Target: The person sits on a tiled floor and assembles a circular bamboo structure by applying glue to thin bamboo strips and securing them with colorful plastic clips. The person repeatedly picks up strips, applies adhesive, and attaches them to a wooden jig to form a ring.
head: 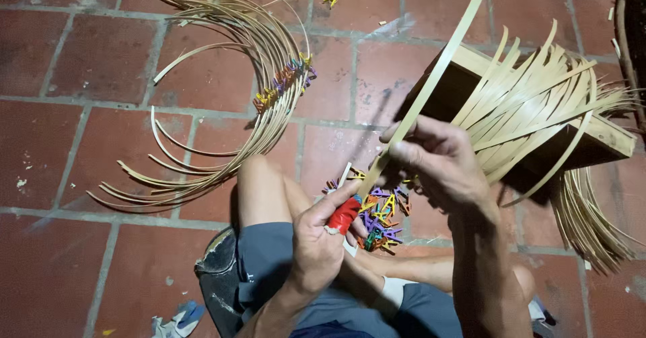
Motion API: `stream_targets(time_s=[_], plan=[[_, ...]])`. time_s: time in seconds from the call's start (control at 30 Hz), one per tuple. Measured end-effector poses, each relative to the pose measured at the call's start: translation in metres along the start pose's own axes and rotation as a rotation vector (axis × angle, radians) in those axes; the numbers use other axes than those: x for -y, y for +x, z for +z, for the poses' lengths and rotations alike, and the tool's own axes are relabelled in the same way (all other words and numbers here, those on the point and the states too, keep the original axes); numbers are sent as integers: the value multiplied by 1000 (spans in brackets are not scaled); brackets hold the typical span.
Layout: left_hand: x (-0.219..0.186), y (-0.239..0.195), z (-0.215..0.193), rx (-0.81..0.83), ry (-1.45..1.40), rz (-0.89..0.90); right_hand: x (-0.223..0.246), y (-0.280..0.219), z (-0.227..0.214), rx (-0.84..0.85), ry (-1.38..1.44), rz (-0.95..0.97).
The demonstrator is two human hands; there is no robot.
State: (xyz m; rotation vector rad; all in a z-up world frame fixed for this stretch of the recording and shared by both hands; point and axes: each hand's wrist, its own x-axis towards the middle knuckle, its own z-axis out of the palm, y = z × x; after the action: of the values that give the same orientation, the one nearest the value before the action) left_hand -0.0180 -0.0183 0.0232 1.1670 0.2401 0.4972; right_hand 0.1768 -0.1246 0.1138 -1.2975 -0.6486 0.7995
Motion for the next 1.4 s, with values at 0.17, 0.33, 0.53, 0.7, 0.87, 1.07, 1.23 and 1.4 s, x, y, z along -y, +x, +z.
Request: stream_targets(time_s=[0.17,0.33,0.53,0.7,0.87,1.07,1.23,1.4], plan=[[-10,4,13,1,97,70,12,-17,5,-148,-345,43],[-33,7,23,60,333,193,39,-24,12,-123,-261,-84],[-20,16,33,30,463,462,54,-30,4,-47,-450,-364],[13,29,26,-102,389,286,-6,-12,-2,-34,-340,-63],[21,2,6,-55,349,11,-56,-28,-13,96,-105,78],[11,7,6,33,368,-127,-57,-29,-11,114,-125,178],[16,17,0,120,201,-57,-32,-34,20,-79,-653,53],[16,24,-1,93,9,-124,-30,-50,49,-268,-1086,-383]])
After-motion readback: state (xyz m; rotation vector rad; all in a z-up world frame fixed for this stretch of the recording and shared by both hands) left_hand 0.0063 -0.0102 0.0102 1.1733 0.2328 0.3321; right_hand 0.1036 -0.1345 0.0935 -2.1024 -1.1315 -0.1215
